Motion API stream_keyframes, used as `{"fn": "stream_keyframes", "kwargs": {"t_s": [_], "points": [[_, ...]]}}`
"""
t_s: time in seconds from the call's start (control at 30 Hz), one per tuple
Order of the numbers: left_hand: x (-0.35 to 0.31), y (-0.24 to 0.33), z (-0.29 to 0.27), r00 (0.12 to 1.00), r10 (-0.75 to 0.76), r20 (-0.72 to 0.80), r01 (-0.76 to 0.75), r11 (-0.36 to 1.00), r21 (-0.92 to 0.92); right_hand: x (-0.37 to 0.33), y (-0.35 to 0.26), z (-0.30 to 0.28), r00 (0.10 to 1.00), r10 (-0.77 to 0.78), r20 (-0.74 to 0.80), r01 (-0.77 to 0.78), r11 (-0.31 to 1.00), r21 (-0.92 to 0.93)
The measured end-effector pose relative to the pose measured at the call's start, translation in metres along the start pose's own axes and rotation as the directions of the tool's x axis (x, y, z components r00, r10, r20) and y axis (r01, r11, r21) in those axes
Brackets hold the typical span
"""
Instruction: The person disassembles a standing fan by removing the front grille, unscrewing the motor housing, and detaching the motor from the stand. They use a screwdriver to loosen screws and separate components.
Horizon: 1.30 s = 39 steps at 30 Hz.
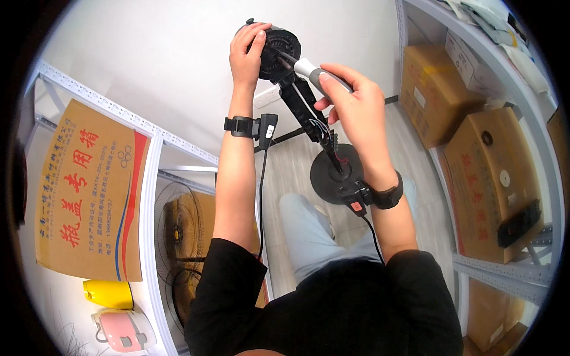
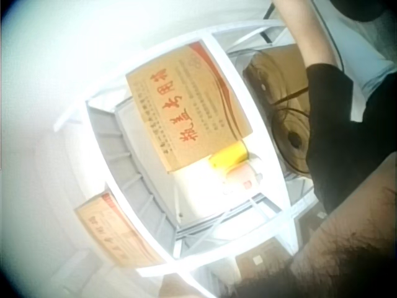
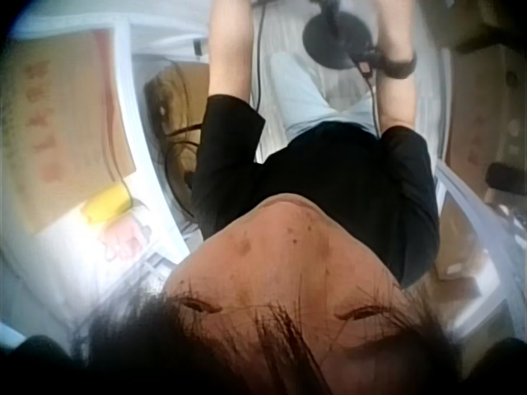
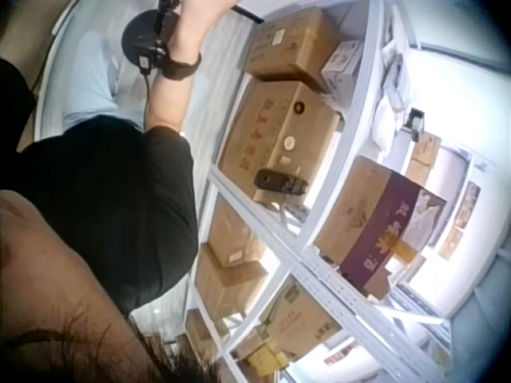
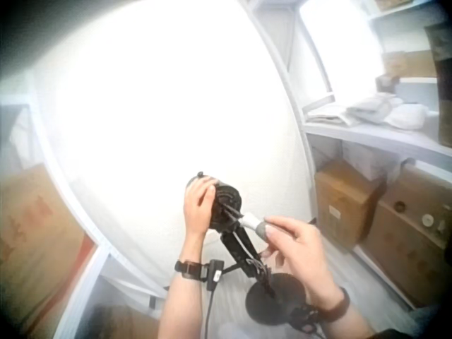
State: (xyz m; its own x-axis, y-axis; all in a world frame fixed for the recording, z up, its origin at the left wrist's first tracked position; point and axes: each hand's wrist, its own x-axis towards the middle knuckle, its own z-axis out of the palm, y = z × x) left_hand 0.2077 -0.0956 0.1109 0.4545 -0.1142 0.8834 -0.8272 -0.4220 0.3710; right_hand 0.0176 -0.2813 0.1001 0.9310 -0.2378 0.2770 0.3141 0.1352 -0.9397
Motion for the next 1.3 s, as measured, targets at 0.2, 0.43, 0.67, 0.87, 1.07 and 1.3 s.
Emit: {"fn": "stream_keyframes", "kwargs": {"t_s": [0.2,0.43,0.67,0.87,1.07,1.3], "points": [[0.002,-0.001,0.002,1.0,0.003,0.006,-0.003,1.0,-0.017,-0.005,0.002,0.002,0.992,-0.122,-0.018,0.118,0.982,-0.15],[0.002,-0.001,0.001,1.0,-0.001,0.01,0.001,1.0,-0.016,-0.011,0.0,0.018,0.854,-0.519,-0.029,0.442,0.756,-0.483],[0.002,0.0,0.002,1.0,-0.017,0.025,0.017,1.0,-0.023,0.0,-0.007,0.001,0.96,-0.276,-0.049,0.245,0.911,-0.333],[-0.002,0.005,-0.003,0.999,-0.02,0.048,0.02,1.0,0.0,-0.01,-0.015,0.019,0.93,-0.367,-0.017,0.324,0.841,-0.433],[0.005,0.0,-0.006,0.992,-0.031,0.125,0.035,0.999,-0.025,-0.009,-0.002,0.025,0.741,-0.665,0.092,0.584,0.571,-0.576],[0.001,0.003,0.001,0.997,0.035,0.074,-0.039,0.998,0.057,0.004,-0.004,0.014,0.754,-0.624,-0.205,0.47,0.731,-0.494]]}}
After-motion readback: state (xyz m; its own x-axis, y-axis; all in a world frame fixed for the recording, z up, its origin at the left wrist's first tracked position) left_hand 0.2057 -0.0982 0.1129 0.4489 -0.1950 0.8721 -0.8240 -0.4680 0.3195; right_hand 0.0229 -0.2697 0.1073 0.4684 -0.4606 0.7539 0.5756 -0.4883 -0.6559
